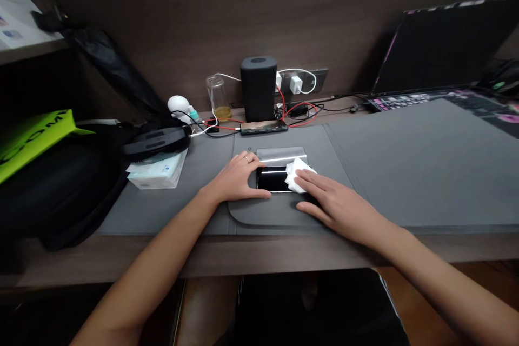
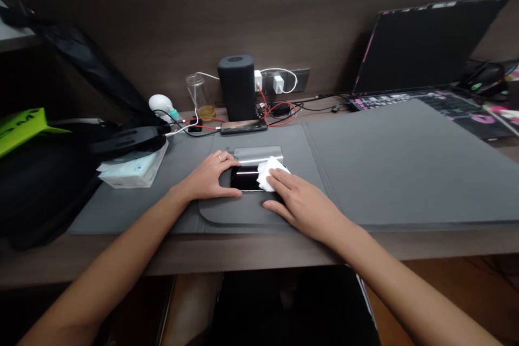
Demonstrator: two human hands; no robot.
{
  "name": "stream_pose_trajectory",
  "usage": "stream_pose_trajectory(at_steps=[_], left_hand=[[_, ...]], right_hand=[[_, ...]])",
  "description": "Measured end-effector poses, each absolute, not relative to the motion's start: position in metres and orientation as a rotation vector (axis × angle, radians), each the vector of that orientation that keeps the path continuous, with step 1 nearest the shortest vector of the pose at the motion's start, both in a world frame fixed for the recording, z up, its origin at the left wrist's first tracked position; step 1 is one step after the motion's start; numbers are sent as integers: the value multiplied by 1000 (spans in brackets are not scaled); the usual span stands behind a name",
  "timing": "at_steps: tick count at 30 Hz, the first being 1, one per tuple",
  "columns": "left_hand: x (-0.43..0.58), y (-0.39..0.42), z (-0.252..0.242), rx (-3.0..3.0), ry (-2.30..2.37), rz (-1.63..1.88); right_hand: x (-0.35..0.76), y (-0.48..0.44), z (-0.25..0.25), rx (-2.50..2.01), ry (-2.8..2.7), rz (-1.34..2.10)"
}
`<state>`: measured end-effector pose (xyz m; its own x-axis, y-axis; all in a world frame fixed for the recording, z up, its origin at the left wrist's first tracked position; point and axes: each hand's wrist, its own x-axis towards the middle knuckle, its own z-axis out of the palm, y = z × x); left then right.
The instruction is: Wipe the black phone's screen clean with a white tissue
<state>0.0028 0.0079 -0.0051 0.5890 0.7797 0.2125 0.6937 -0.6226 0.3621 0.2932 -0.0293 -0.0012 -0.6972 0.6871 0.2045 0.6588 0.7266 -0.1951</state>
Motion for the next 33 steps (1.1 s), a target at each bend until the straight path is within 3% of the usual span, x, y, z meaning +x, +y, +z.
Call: stream_pose_trajectory(at_steps=[13,24,33], left_hand=[[2,10,-8,2626,1176,559],[1,9,-9,2564,1187,571],[1,8,-5,2611,1064,643]], right_hand=[[222,-16,0,-797,-2843,322],[295,-39,-6,-1005,-2739,207],[215,-25,-4,-770,-2809,352]])
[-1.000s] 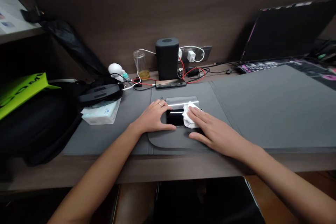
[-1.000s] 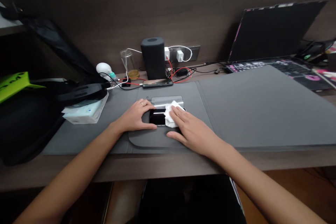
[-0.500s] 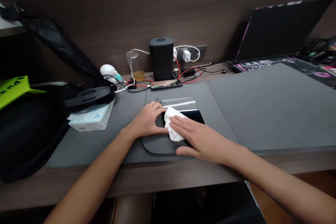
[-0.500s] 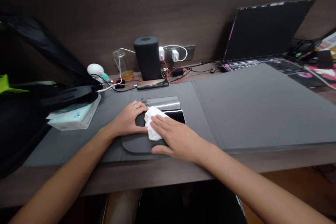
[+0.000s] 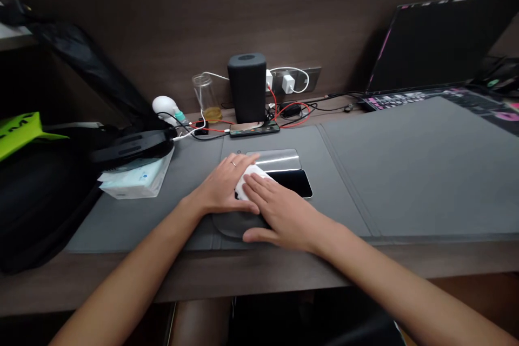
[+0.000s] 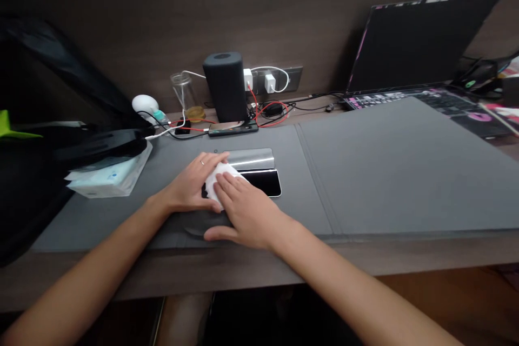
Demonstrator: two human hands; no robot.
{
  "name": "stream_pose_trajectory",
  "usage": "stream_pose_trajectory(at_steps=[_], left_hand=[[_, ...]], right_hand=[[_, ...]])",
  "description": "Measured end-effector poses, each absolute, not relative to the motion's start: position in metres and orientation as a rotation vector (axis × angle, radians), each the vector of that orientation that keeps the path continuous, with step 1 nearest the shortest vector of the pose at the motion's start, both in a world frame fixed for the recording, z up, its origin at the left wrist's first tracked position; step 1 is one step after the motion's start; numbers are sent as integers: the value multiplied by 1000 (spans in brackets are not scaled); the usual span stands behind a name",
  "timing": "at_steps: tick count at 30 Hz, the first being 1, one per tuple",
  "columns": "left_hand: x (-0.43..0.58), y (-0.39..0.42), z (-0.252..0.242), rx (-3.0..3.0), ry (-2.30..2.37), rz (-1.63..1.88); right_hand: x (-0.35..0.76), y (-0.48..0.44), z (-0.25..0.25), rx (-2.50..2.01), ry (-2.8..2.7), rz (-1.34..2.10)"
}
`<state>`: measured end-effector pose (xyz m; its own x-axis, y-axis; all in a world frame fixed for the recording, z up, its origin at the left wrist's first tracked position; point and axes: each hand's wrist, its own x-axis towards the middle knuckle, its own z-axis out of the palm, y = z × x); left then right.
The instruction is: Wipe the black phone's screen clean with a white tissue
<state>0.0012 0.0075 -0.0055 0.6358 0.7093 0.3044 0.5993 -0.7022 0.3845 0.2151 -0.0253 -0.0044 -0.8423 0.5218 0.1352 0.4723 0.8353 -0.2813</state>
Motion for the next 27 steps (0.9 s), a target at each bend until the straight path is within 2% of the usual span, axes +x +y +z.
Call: stream_pose_trajectory(at_steps=[4,12,22,27], left_hand=[[1,6,-7,2659,1043,587],[4,4,-9,2654,1084,557],[2,8,-7,2637,978,731],[1,9,-5,2607,1006,683]], right_hand=[[225,-29,-8,-681,-2812,357],[297,-46,-6,-1039,-2720,223],[203,-26,-5,-751,-2784,373],[240,-38,-6,-797,-2806,318]])
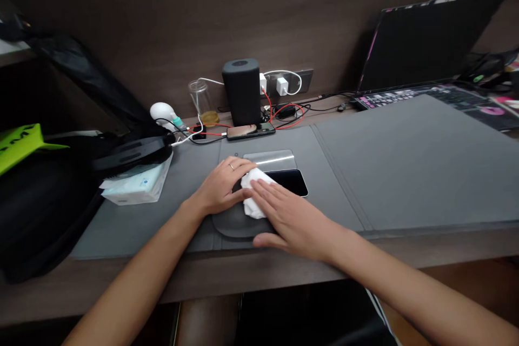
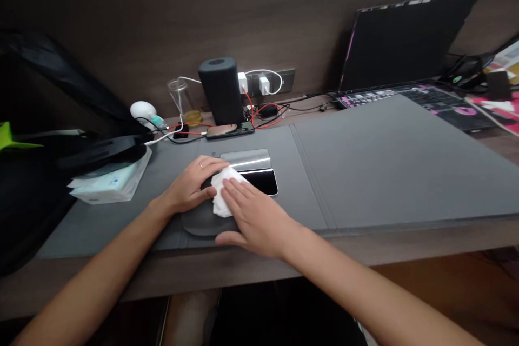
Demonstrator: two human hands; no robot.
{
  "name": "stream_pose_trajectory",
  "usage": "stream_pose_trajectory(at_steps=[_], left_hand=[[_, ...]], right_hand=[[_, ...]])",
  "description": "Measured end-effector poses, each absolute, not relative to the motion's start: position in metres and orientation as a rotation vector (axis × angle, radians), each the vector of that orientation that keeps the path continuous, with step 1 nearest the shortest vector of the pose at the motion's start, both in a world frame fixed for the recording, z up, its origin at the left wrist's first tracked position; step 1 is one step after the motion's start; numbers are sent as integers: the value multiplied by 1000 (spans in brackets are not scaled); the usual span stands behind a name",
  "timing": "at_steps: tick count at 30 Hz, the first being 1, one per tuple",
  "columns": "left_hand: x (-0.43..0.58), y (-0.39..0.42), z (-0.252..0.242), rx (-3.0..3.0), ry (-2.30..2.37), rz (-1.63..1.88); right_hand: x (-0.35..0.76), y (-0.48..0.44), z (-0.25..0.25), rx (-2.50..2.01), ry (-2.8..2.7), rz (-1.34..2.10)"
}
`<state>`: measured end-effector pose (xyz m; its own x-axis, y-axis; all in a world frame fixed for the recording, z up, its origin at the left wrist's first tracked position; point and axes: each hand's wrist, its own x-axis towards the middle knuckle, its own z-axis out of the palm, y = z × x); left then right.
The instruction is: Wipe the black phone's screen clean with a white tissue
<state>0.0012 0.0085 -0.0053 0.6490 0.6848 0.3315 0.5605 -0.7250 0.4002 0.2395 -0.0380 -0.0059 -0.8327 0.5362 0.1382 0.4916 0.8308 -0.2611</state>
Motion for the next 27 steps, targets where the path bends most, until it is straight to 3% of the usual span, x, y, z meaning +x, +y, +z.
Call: stream_pose_trajectory(at_steps=[5,10,18,27], left_hand=[[1,5,-3,2567,1079,698],[-3,5,-6,2517,1139,816],[-4,10,-6,2541,1179,725],[-3,10,-2,2605,1154,616]], right_hand=[[296,-47,-3,-1004,-2706,250],[278,-38,-5,-1159,-2651,257],[217,-31,-7,-886,-2746,258],[294,-38,-7,-918,-2734,253]])
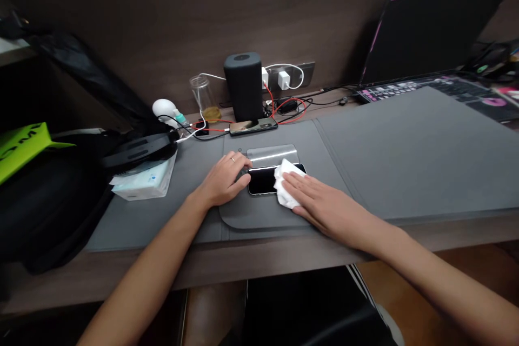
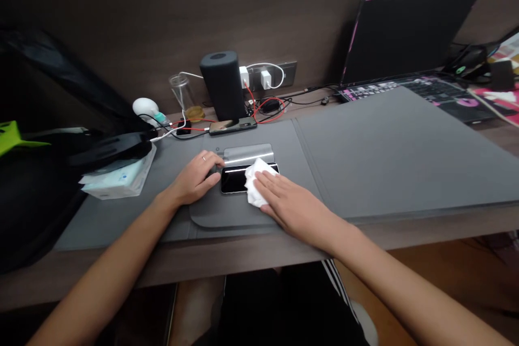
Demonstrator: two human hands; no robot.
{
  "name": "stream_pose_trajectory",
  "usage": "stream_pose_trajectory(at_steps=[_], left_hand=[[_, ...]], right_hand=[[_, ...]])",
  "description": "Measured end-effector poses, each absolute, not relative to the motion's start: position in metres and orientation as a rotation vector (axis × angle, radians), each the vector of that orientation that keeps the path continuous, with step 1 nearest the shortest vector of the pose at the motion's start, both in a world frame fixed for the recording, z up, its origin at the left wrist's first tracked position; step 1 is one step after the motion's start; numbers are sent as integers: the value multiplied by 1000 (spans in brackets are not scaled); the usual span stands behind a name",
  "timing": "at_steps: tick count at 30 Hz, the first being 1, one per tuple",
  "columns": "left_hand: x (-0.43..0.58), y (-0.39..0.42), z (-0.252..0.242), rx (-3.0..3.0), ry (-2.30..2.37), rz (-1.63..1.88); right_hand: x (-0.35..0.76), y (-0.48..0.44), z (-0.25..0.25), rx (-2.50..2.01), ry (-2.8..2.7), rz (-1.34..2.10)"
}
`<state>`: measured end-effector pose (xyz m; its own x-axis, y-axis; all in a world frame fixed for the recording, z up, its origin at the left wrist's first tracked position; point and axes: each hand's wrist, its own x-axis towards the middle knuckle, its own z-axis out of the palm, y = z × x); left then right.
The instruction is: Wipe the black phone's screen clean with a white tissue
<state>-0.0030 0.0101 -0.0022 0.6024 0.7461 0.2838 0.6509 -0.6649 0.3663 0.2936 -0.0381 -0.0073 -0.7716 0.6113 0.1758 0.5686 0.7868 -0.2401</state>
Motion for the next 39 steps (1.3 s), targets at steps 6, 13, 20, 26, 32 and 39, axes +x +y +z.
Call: stream_pose_trajectory(at_steps=[6,13,20,26,32,39], left_hand=[[-2,11,-1,2690,1224,665],[-4,13,-4,2682,1212,700],[1,10,-4,2661,1081,728],[2,14,-6,2761,1037,877],[5,13,-2,2763,1105,1059],[5,14,-3,2794,1155,880]], right_hand=[[305,-17,-2,-995,-2779,238],[253,6,-6,-566,-2880,419],[289,8,2,-422,-2920,461],[347,13,10,-594,-2905,399],[318,18,13,-600,-2896,405],[254,9,5,-422,-2830,468]])
